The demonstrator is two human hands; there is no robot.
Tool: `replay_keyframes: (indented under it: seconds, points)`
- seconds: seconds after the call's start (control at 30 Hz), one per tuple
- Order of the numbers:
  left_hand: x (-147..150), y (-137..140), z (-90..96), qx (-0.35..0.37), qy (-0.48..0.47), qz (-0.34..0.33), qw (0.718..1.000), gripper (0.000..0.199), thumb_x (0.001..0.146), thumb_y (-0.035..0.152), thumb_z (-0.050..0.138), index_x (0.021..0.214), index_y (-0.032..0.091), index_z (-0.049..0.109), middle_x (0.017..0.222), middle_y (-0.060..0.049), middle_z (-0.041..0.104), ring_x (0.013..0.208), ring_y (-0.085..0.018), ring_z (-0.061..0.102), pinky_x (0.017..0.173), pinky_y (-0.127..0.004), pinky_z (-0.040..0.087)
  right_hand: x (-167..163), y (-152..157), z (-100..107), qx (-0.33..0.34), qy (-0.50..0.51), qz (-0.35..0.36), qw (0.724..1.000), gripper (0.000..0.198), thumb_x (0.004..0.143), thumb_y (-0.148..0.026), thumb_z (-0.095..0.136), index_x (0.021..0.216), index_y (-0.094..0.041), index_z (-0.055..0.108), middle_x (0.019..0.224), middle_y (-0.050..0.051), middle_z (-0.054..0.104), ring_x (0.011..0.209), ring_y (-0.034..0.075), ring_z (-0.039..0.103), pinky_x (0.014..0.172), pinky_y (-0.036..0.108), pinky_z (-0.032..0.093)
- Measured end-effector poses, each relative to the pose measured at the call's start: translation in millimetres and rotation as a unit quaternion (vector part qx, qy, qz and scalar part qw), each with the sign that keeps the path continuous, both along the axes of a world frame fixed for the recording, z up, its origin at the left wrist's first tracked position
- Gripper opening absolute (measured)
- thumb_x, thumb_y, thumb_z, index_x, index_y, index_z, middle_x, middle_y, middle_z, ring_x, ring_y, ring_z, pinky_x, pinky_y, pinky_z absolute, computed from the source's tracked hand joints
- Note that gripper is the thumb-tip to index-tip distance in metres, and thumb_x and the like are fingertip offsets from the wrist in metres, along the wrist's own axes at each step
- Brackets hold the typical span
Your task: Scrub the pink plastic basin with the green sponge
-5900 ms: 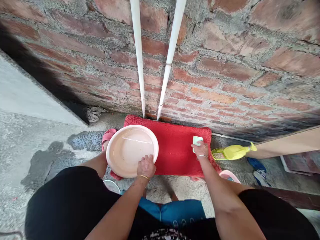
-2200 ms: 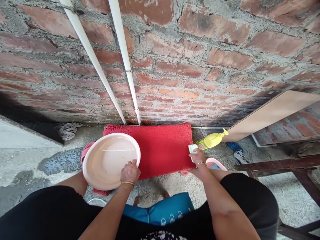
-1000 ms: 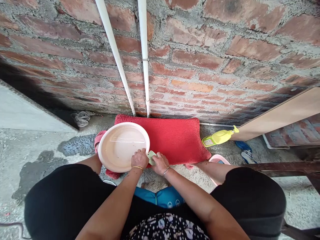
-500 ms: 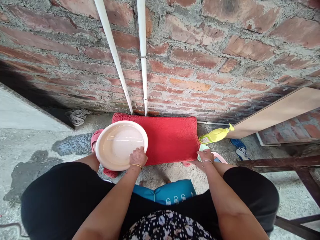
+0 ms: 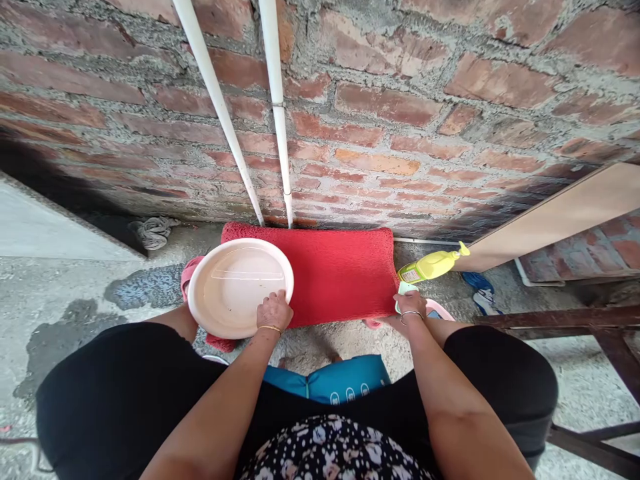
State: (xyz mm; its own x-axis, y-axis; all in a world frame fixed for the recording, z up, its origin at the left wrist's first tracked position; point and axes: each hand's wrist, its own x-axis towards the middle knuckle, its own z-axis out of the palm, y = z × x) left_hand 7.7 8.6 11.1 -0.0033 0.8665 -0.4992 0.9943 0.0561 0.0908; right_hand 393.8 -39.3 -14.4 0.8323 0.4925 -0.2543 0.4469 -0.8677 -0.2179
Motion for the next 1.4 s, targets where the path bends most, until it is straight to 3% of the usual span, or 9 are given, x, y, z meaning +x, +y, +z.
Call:
replay_keyframes:
  seconds: [0.23, 0.4, 0.5, 0.63, 0.8, 0.9, 1.03, 1.23, 1.4]
  points:
    - [0.2, -2.8, 1.8, 0.004, -0.013, 0.005, 1.0, 0.036, 0.081, 0.018, 0.034, 0.114, 0.019, 0.051, 0.106, -0.014, 0.055, 0.097, -0.024, 0.054, 0.078, -0.037, 0.042, -121.0, 33.2, -5.9, 0.059, 0.073, 0.223, 0.97, 0.039, 0.058, -0.045, 0.068, 0.09, -0.024, 0.061, 0.09, 0.001, 0.049, 0.075, 0.015, 0.052, 0.072, 0.027, 0.041]
    - [-0.8, -3.1, -0.4, 0.011, -0.019, 0.006, 1.0, 0.035, 0.081, 0.018, 0.036, 0.111, 0.019, 0.051, 0.102, -0.013, 0.055, 0.096, -0.024, 0.054, 0.077, -0.037, 0.043, -229.7, 50.6, -8.4, 0.054, 0.099, 0.385, 0.916, 0.033, 0.064, -0.041, 0.067, 0.093, -0.026, 0.06, 0.094, 0.001, 0.047, 0.079, 0.015, 0.05, 0.071, 0.025, 0.039]
    - [-1.2, -3.2, -2.1, 0.015, -0.022, 0.008, 1.0, 0.034, 0.081, 0.018, 0.036, 0.111, 0.019, 0.051, 0.102, -0.013, 0.055, 0.096, -0.024, 0.054, 0.077, -0.037, 0.042, -258.2, 56.8, -10.3, 0.029, 0.075, 0.471, 0.879, 0.033, 0.066, -0.037, 0.066, 0.096, -0.026, 0.059, 0.098, 0.003, 0.047, 0.085, 0.017, 0.049, 0.074, 0.028, 0.037]
    - [-1.4, -3.6, -3.2, 0.01, -0.026, 0.015, 0.999, 0.033, 0.081, 0.018, 0.035, 0.11, 0.019, 0.052, 0.103, -0.013, 0.055, 0.096, -0.024, 0.053, 0.078, -0.038, 0.042, -228.9, 58.1, -15.5, 0.021, 0.034, 0.481, 0.876, 0.034, 0.065, -0.035, 0.067, 0.096, -0.026, 0.06, 0.097, 0.004, 0.046, 0.085, 0.018, 0.048, 0.078, 0.028, 0.036]
    - [-2.6, -4.2, -3.9, 0.009, -0.035, 0.017, 0.999, 0.035, 0.081, 0.016, 0.034, 0.11, 0.019, 0.052, 0.103, -0.013, 0.055, 0.096, -0.023, 0.052, 0.079, -0.038, 0.041, -121.9, 44.0, -9.7, 0.033, 0.006, 0.243, 0.969, 0.037, 0.066, -0.043, 0.066, 0.095, -0.022, 0.061, 0.089, 0.003, 0.045, 0.076, 0.018, 0.049, 0.072, 0.028, 0.038]
    - [-3.4, -4.6, -4.8, 0.013, -0.04, 0.015, 0.999, 0.035, 0.081, 0.016, 0.034, 0.111, 0.018, 0.052, 0.103, -0.014, 0.055, 0.096, -0.024, 0.053, 0.078, -0.039, 0.041, -88.0, 35.9, 0.0, 0.045, -0.014, 0.15, 0.988, 0.04, 0.066, -0.044, 0.066, 0.097, -0.019, 0.06, 0.088, 0.005, 0.046, 0.078, 0.02, 0.05, 0.071, 0.03, 0.038]
    - [-3.7, -5.0, -6.1, 0.024, -0.04, 0.014, 0.999, 0.034, 0.081, 0.015, 0.034, 0.11, 0.018, 0.052, 0.101, -0.013, 0.055, 0.096, -0.024, 0.053, 0.078, -0.038, 0.041, -129.0, 39.3, -0.4, 0.088, 0.016, 0.263, 0.961, 0.036, 0.066, -0.041, 0.066, 0.095, -0.02, 0.06, 0.092, 0.003, 0.046, 0.082, 0.018, 0.049, 0.076, 0.028, 0.038]
    - [-1.9, -3.3, -3.9, 0.012, -0.014, 0.008, 1.0, 0.037, 0.081, 0.017, 0.035, 0.114, 0.019, 0.05, 0.104, -0.013, 0.055, 0.098, -0.024, 0.053, 0.079, -0.037, 0.041, -238.7, 58.1, -13.7, 0.047, 0.061, 0.504, 0.86, 0.032, 0.064, -0.035, 0.067, 0.094, -0.027, 0.061, 0.096, 0.002, 0.046, 0.085, 0.017, 0.047, 0.078, 0.027, 0.037]
    - [0.7, -1.4, -1.5, -0.001, 0.002, 0.006, 1.0, 0.037, 0.08, 0.017, 0.036, 0.114, 0.02, 0.05, 0.104, -0.012, 0.055, 0.097, -0.023, 0.053, 0.078, -0.036, 0.041, -206.7, 64.1, -18.3, 0.036, 0.061, 0.49, 0.869, 0.032, 0.064, -0.035, 0.067, 0.094, -0.026, 0.061, 0.095, 0.002, 0.046, 0.085, 0.017, 0.047, 0.078, 0.027, 0.037]
